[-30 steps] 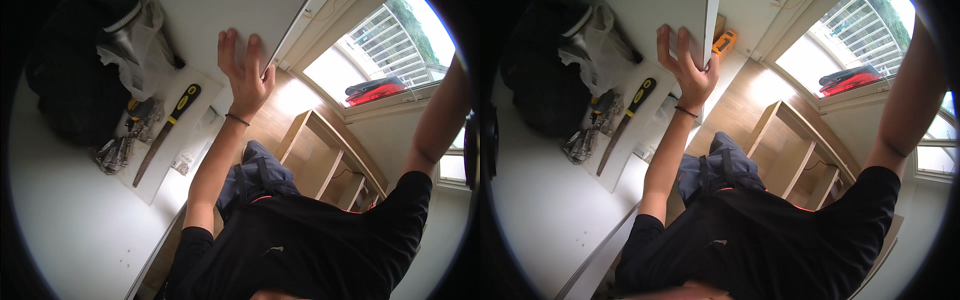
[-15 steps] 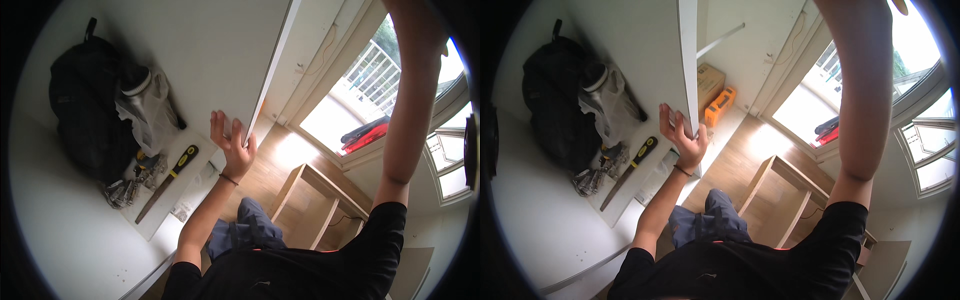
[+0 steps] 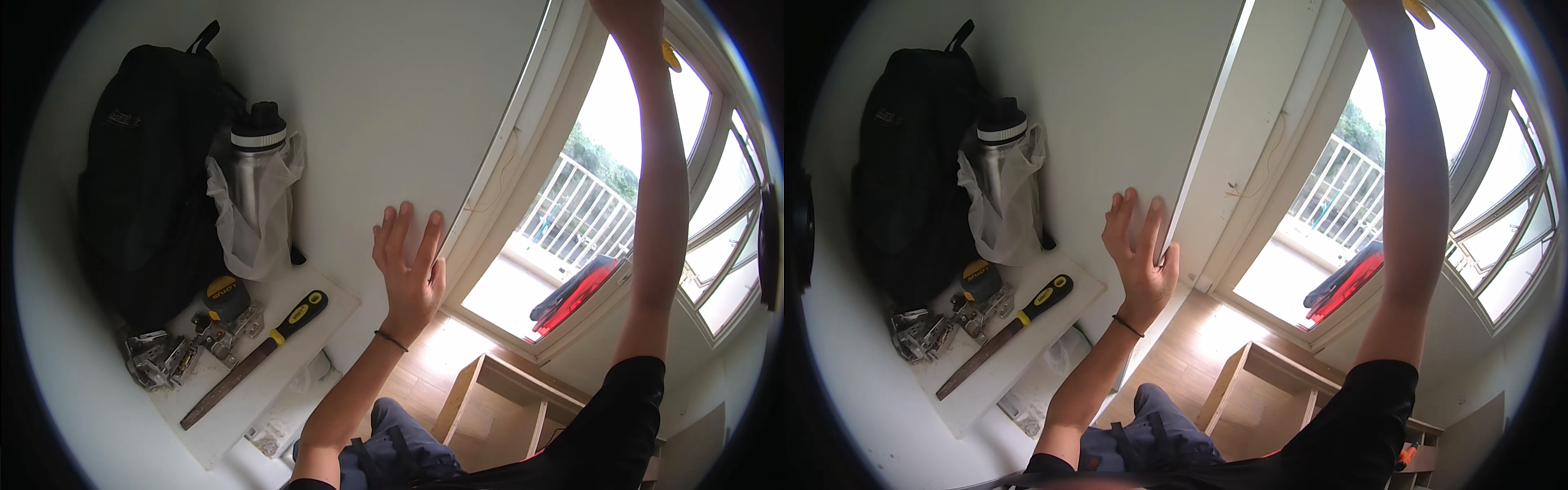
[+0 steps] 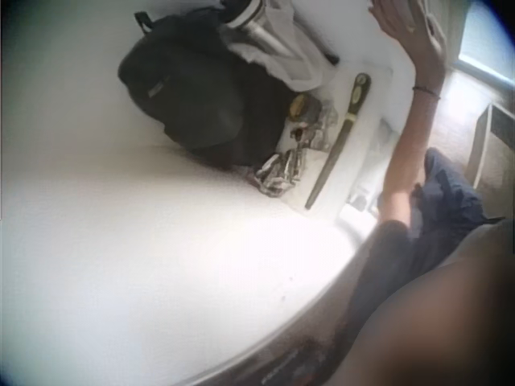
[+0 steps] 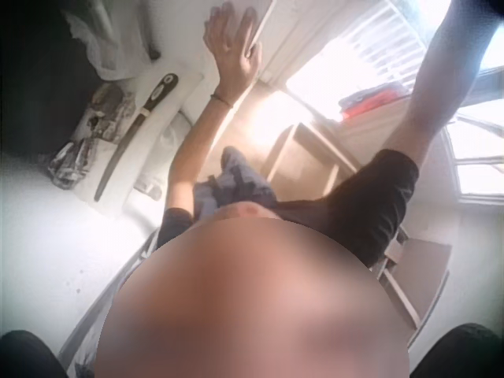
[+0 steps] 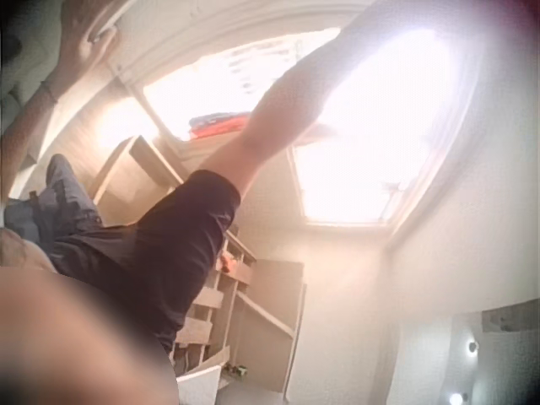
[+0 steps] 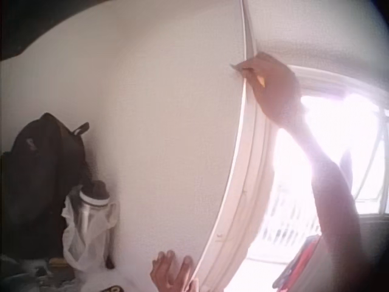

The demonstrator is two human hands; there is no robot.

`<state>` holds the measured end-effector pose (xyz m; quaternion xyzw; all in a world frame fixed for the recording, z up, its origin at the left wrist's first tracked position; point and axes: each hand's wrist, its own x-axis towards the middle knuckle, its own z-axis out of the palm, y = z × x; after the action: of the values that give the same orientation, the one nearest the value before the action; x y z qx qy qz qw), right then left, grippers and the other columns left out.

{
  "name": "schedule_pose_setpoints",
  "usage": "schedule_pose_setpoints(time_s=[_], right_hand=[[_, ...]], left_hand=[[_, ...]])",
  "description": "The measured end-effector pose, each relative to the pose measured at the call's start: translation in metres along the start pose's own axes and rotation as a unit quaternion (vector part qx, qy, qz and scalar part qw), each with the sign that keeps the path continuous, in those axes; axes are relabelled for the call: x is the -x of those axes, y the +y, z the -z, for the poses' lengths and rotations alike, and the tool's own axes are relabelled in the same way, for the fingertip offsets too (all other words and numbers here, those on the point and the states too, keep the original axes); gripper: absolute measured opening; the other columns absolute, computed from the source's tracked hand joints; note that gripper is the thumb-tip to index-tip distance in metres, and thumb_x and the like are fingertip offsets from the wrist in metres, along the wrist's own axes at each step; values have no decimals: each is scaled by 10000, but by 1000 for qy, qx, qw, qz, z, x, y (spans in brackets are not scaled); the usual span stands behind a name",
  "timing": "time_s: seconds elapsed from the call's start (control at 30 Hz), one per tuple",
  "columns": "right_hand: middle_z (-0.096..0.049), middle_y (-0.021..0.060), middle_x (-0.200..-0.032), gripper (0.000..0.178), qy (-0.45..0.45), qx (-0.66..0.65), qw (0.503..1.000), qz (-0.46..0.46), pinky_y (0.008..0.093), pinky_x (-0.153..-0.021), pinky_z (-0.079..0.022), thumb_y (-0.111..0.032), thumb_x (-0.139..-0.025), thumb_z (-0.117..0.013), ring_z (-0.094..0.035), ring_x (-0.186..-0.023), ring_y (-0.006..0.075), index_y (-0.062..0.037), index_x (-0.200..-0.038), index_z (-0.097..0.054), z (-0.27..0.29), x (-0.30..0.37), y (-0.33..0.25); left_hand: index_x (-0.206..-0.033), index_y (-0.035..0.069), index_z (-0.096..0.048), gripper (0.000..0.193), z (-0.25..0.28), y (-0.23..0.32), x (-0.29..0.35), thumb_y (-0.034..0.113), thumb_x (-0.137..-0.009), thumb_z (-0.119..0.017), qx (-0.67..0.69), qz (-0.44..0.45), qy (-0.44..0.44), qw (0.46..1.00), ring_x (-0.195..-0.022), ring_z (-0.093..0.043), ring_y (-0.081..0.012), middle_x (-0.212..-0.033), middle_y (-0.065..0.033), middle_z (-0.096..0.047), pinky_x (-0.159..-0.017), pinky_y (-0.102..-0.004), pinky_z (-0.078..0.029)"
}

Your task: The person assembles a white cabinet by positioning panels, using a utility knife to trim edges, and aligning components. Another person assists by hammering parts into place. The person also uses a drill to secure joints.

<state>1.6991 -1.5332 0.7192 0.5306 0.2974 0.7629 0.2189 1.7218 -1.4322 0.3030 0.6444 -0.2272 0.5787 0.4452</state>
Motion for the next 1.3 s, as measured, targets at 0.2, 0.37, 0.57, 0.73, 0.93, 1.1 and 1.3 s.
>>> schedule_pose_setpoints(time_s=[0.2,0.37,0.57,0.73,0.93,1.1,1.3], right_hand=[[-698,109,-971,175,-28,-24,998,-43,363,-831,-533,-123,-966,-587,-678,-912,275,-27,-1025,-721,8,6,-9],[-699,114,-959,156,-26,-48,998,-23,381,-808,-536,-97,-945,-595,-682,-889,292,-36,-1002,-726,12,13,-13],[-676,118,-939,140,-22,-99,994,-27,393,-771,-530,-45,-920,-591,-669,-848,313,-42,-976,-719,11,37,-30],[-647,116,-896,125,-9,-121,992,-20,381,-713,-518,-20,-899,-601,-657,-814,305,-39,-961,-708,16,56,-49],[-640,112,-871,121,-72,-130,988,-51,364,-695,-511,-30,-919,-596,-649,-806,277,-27,-970,-706,36,84,-81],[-672,-40,-879,159,-77,-108,991,-8,251,-577,-561,-66,-899,-684,-677,-681,110,-155,-1021,-736,54,123,-117],[-645,-60,-826,171,-47,-73,991,-100,252,-550,-564,-109,-864,-717,-674,-666,92,-188,-1014,-737,56,105,-105]], left_hand=[[-1483,190,-440,801,-1,3,-5,-31,-760,-703,-28,0,14,1000,-1455,-256,-380,-1541,-164,-316,-1155,-581,-256],[-1491,160,-412,777,3,4,-2,49,-792,-731,-106,7,-12,994,-1410,-331,-406,-1535,-194,-333,-1113,-560,-329],[-1523,47,-284,827,35,9,34,207,-865,-760,-81,-11,56,995,-1368,-366,-441,-1506,-300,-313,-1048,-527,-379],[-1542,2,-124,884,73,-3,90,128,-885,-702,-162,12,0,987,-1360,-368,-467,-1511,-324,-247,-1086,-543,-371],[-1500,10,-177,803,95,5,211,34,-859,-660,-130,42,-17,990,-1216,-501,-446,-1456,-329,-275,-998,-510,-454],[-1457,-6,-208,738,120,18,341,46,-861,-641,-147,135,-168,965,-1151,-520,-449,-1441,-349,-259,-988,-513,-463],[-1449,-3,-228,721,183,34,449,41,-846,-621,-211,279,-260,900,-1117,-532,-471,-1435,-328,-279,-969,-517,-467]])
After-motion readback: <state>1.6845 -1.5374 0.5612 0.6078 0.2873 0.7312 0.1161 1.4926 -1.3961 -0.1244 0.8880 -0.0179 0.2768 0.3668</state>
